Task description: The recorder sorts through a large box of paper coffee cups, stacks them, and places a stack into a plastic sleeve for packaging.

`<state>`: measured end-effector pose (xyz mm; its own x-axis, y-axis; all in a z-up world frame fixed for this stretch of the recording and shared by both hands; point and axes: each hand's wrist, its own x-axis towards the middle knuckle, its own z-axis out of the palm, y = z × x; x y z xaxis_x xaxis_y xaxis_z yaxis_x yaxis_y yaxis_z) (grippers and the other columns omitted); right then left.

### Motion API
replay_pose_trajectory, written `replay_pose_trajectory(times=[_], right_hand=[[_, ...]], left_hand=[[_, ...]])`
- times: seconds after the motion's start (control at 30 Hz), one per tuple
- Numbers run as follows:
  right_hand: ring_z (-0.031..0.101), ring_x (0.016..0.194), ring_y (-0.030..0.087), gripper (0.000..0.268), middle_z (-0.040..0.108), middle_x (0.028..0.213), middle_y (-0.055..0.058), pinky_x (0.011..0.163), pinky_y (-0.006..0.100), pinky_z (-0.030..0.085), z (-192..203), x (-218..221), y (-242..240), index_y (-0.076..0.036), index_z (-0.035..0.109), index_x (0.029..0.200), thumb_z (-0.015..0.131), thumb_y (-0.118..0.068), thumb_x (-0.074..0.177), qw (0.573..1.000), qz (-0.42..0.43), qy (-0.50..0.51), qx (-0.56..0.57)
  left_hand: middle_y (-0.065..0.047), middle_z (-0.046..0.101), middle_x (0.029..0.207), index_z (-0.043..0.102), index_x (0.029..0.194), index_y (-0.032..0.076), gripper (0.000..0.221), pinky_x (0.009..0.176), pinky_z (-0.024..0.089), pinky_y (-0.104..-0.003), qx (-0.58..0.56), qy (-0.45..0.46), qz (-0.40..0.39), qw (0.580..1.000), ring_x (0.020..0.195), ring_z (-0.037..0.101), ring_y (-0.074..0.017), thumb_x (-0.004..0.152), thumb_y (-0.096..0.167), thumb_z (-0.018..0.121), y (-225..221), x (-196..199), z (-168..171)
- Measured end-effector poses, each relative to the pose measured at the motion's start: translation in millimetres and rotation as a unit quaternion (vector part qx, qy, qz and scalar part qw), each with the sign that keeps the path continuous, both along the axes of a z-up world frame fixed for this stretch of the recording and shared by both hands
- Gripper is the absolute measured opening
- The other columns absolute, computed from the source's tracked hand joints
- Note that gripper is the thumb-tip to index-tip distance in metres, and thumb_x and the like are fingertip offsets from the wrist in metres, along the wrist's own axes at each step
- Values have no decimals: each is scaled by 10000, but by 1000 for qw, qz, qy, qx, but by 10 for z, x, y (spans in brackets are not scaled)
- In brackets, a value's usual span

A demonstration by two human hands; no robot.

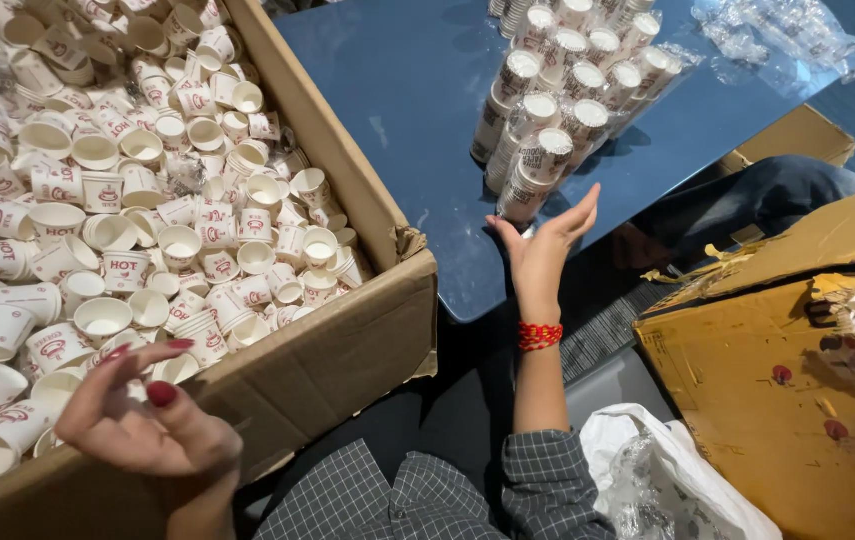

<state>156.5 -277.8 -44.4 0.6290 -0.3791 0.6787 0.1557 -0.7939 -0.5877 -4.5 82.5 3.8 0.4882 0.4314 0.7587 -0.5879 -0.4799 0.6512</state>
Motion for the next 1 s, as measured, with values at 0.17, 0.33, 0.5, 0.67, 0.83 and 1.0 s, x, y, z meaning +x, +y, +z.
replay_pose_trajectory(times=[0.17, 0.33, 0.5, 0.67, 0.83, 1.0], right_hand=[[259, 1476, 511, 1513, 114, 1590, 393, 1214, 500, 295, -107, 389, -207, 123, -71, 1531, 1046, -354, 629, 992, 19, 107, 56], [263, 1489, 496, 1524, 189, 1603, 355, 1178, 571, 289, -188, 722, -360, 89, -21, 1548, 1031, -494, 613, 989, -10, 136, 61], [259, 1491, 473, 1556, 202, 1614, 332, 1122, 634, 280, -309, 1071, -510, 73, -27, 1550, 1004, -588, 591, 979, -59, 181, 66], [295, 1458, 477, 1611, 215, 1580, 367, 1080, 584, 344, -335, 1358, -762, 102, -31, 1523, 1005, -664, 556, 984, -76, 159, 12], [339, 1466, 441, 1548, 264, 1598, 333, 1059, 553, 378, -415, 1644, -1091, 87, 8, 1554, 994, -625, 595, 983, -89, 158, -16], [353, 1455, 415, 1539, 285, 1602, 313, 1025, 533, 384, -330, 1788, -1151, 98, 34, 1549, 996, -651, 609, 984, -85, 155, -38]], left_hand=[[-157, 499, 1272, 353, 1444, -41, 344, 1007, 481, -321, 104, 101, 24, 989, 1047, 650, -245, 1221, 194, 469, 235, -69, 145], [-197, 520, 1218, 370, 1422, -67, 292, 1033, 487, -357, 150, 116, 60, 980, 1029, 649, -261, 1176, 9, 507, 191, -36, 128], [-191, 558, 1151, 371, 1389, -69, 288, 1040, 501, -338, 137, 120, 75, 980, 999, 657, -247, 1125, -42, 482, 203, -31, 73], [-166, 599, 1117, 406, 1382, -53, 298, 1052, 485, -335, 127, 143, 75, 979, 990, 628, -264, 1123, 18, 537, 346, -59, -385], [-169, 695, 1048, 599, 1274, -42, 260, 937, 538, -366, 329, 182, 169, 911, 924, 666, -291, 1074, 101, 682, 361, 214, -63], [-168, 710, 974, 709, 1229, -29, 299, 857, 567, -371, 342, 234, 144, 899, 858, 699, -287, 995, 157, 714, 476, 315, -197]])
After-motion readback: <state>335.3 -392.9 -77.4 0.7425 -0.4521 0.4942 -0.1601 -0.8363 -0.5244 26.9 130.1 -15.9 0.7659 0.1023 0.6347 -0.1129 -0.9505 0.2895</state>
